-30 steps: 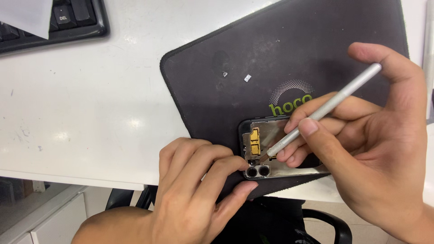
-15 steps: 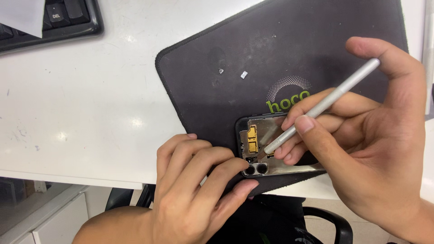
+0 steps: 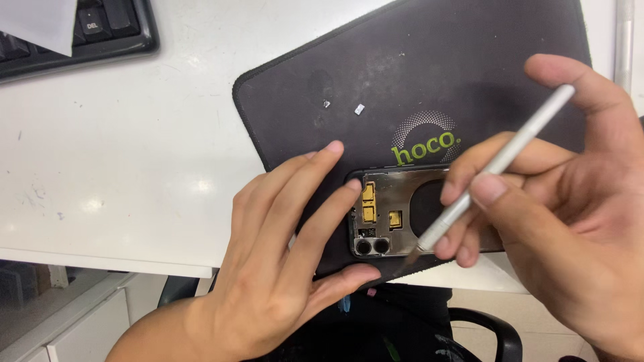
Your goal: The person uses a precision screwdriver to adjust and secure small components on a disassembled smartphone frame. They then place a black glass back cover onto the frame to check alignment.
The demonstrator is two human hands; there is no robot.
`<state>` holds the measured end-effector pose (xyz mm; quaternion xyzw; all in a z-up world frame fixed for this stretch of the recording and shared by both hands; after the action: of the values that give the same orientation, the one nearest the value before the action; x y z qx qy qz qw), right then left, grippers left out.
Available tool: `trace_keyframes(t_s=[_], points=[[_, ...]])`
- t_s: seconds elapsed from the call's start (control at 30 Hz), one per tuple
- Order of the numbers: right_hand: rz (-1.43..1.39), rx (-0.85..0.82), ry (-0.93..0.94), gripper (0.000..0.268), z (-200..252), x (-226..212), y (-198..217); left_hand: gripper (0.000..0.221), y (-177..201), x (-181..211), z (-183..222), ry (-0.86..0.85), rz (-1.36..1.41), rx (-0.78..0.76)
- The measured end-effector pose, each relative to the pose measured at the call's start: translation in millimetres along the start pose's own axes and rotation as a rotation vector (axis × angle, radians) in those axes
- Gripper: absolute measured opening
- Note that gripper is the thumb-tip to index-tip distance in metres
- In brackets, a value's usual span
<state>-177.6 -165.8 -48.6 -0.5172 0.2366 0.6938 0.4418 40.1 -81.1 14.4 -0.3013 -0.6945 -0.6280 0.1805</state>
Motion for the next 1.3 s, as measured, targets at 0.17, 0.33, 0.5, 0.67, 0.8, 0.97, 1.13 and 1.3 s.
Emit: trace_keyframes(t_s=[0.17, 0.33, 0.5, 0.67, 0.8, 0.97, 1.13, 1.3], points=[[-0.148, -0.083, 0.064, 0.019, -8, -9, 18, 0.087, -1, -4, -3, -0.038, 0.033, -0.087], [-0.032, -0.177, -0.100, 0.044, 3, 46, 101, 0.088, -4, -1, -1, -0.088, 0.042, -0.107], [1.236, 0.303, -0.175, 0.029, 75, 76, 167, 0.081, -2, 3, 2, -0.124, 0.096, -0.093], [1.355, 0.239, 0.333, 0.052, 36, -1, 71, 0.070, 4, 17, 1, -0.289, -0.019, -0.007], [1.440, 0.234, 0.459, 0.062, 10, -49, 13, 0.072, 7, 21, 1, -0.307, -0.019, 0.002], [1.502, 0.227, 0.478, 0.055, 10, -42, 21, 0.072, 9, 23, 1, -0.339, -0.047, 0.008], [1.523, 0.255, 0.446, 0.054, 16, -37, 24, 0.077, 10, 20, 2, -0.346, -0.006, 0.015], [1.228, -0.169, 0.563, 0.101, 21, -56, -1, 0.092, 12, 10, 1, -0.232, 0.341, -0.002]])
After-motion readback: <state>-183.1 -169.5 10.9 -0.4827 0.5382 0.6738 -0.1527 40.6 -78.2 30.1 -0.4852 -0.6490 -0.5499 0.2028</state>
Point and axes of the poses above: each hand's wrist, its own z-axis away from the middle knuckle, its own y-axis out of the back of the hand, x = y × z, the point moved 8 cm from there along -z, towards the middle knuckle, and after that the axes turned 2 degrees about -z, right-handed, at the moved point
